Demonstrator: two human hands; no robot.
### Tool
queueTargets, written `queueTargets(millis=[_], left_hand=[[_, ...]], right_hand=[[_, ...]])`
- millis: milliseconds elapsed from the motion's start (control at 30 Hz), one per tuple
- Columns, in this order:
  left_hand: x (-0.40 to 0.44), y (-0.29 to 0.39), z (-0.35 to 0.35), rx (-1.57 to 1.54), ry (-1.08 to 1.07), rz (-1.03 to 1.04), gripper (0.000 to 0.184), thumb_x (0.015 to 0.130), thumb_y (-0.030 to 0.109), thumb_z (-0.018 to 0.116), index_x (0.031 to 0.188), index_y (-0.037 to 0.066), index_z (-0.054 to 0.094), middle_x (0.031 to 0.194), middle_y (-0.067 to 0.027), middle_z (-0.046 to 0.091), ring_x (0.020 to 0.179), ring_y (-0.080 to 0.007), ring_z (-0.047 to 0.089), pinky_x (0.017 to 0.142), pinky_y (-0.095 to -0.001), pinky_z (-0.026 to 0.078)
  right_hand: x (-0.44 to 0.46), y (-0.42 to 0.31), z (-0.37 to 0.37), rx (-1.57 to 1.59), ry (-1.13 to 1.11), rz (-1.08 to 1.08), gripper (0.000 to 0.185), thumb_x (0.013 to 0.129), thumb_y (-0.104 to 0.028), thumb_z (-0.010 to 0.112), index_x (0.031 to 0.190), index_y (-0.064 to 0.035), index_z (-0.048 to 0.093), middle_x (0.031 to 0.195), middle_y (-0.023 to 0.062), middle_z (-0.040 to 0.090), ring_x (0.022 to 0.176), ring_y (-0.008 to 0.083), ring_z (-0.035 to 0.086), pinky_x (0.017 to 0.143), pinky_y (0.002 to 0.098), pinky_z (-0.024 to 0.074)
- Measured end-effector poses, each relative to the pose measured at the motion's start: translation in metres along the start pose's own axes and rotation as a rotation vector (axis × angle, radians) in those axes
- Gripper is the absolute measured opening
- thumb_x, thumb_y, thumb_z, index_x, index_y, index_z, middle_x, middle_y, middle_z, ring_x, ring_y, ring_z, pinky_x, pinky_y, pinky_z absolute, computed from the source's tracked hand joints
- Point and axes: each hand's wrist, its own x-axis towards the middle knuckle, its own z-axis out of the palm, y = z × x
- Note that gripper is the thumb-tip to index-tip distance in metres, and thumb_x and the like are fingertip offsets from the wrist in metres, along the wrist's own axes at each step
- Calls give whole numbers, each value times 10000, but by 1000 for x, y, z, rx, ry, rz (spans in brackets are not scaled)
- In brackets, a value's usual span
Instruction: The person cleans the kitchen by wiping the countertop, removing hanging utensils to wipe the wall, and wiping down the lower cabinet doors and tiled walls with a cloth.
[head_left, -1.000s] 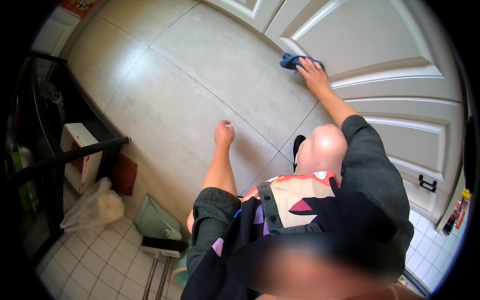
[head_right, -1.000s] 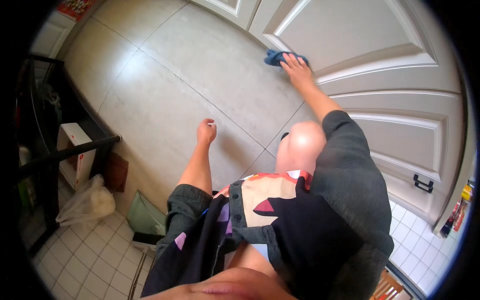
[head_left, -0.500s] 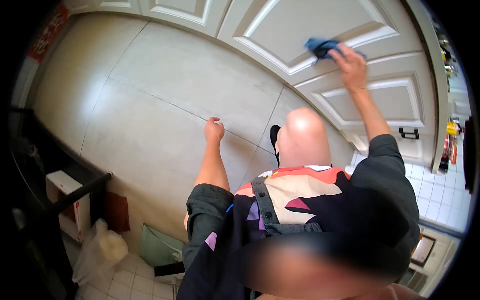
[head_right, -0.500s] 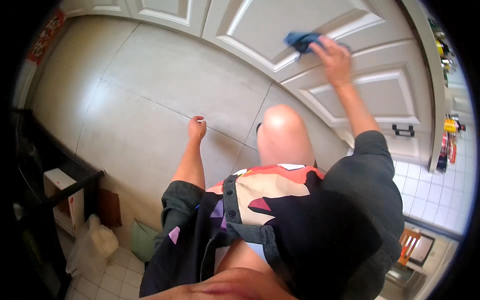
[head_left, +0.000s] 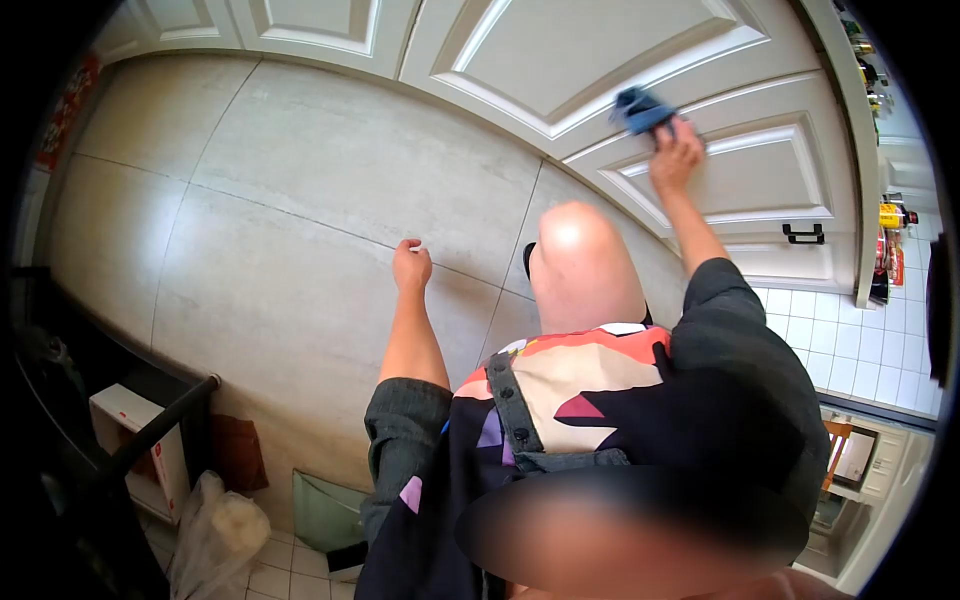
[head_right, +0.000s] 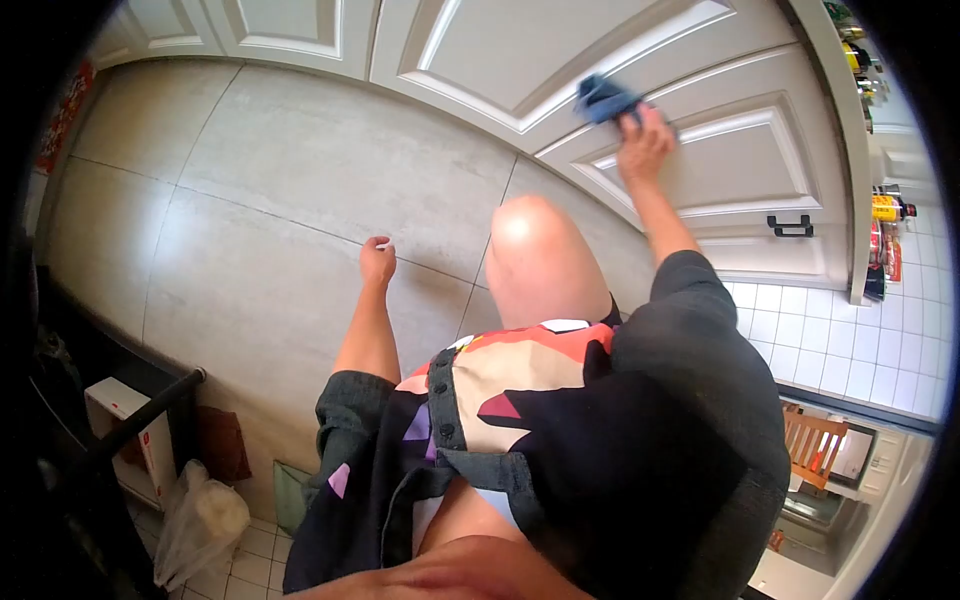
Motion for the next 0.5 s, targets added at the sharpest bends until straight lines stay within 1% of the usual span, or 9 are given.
queueTargets(millis=[33, 67, 133, 167, 267, 300, 333, 433, 500], left_hand=[[0, -6, 0, 3, 0, -2, 229, 741, 148, 593, 953, 63, 605, 838, -146, 648, 845, -300, 606, 764, -386, 470], [2, -16, 3, 15, 28, 12, 228, 740, 151, 594, 951, 64, 606, 854, -147, 644, 844, -302, 605, 761, -386, 470], [-2, -22, -4, 5, 16, -28, 227, 735, 159, 597, 941, 65, 610, 911, -150, 632, 834, -304, 601, 757, -381, 469], [-3, -28, -7, 9, 12, -27, 227, 735, 159, 597, 941, 65, 610, 911, -150, 632, 834, -304, 601, 757, -381, 469], [3, -50, -3, 94, 59, -17, 232, 733, 160, 594, 944, 66, 612, 896, -144, 636, 827, -298, 602, 750, -377, 470], [4, -50, -2, 89, 52, -44, 235, 732, 158, 591, 947, 67, 613, 867, -142, 639, 819, -296, 604, 745, -377, 472], [9, -48, 0, 82, 50, -73, 237, 730, 155, 589, 949, 68, 614, 838, -141, 643, 812, -294, 606, 741, -378, 474], [26, -44, 8, -36, -32, -31, 246, 734, 156, 591, 960, 63, 614, 802, -144, 644, 801, -288, 612, 734, -375, 477], [39, -49, 13, -34, -33, -2, 246, 737, 159, 595, 962, 59, 614, 806, -147, 644, 795, -285, 613, 734, -372, 477]], right_hand=[[-18, -12, 3, -18, -109, -57, 411, 751, -98, 551, 1113, -292, 530, 1258, -13, 444, 1183, 211, 382, 955, 431, 276], [-32, -21, 5, -15, -111, -54, 411, 751, -98, 551, 1113, -292, 530, 1258, -13, 444, 1183, 211, 382, 955, 431, 276], [-46, -31, 4, 66, -360, -147, 371, 774, -119, 519, 1087, -316, 550, 1271, -91, 448, 1176, 145, 398, 971, 400, 266], [-45, -26, 6, 64, -364, -143, 371, 774, -119, 519, 1087, -316, 550, 1271, -91, 448, 1176, 145, 398, 971, 400, 266], [-25, 5, -18, 161, -489, -285, 327, 762, -147, 517, 1039, -306, 590, 1273, -106, 462, 1175, 105, 401, 972, 362, 270], [-15, 20, -30, 139, -488, -278, 327, 762, -147, 517, 1039, -306, 590, 1273, -106, 462, 1175, 105, 401, 972, 362, 270], [-4, 36, -41, 93, -407, -257, 330, 760, -144, 523, 1043, -302, 587, 1274, -97, 462, 1171, 116, 407, 965, 367, 275], [39, 73, -70, -37, -140, -154, 351, 756, -105, 532, 1054, -286, 575, 1257, -71, 471, 1156, 146, 424, 950, 377, 289], [79, 94, -94, -181, -81, -104, 396, 723, -53, 540, 1057, -264, 567, 1220, -45, 488, 1129, 179, 441, 937, 389, 310]])
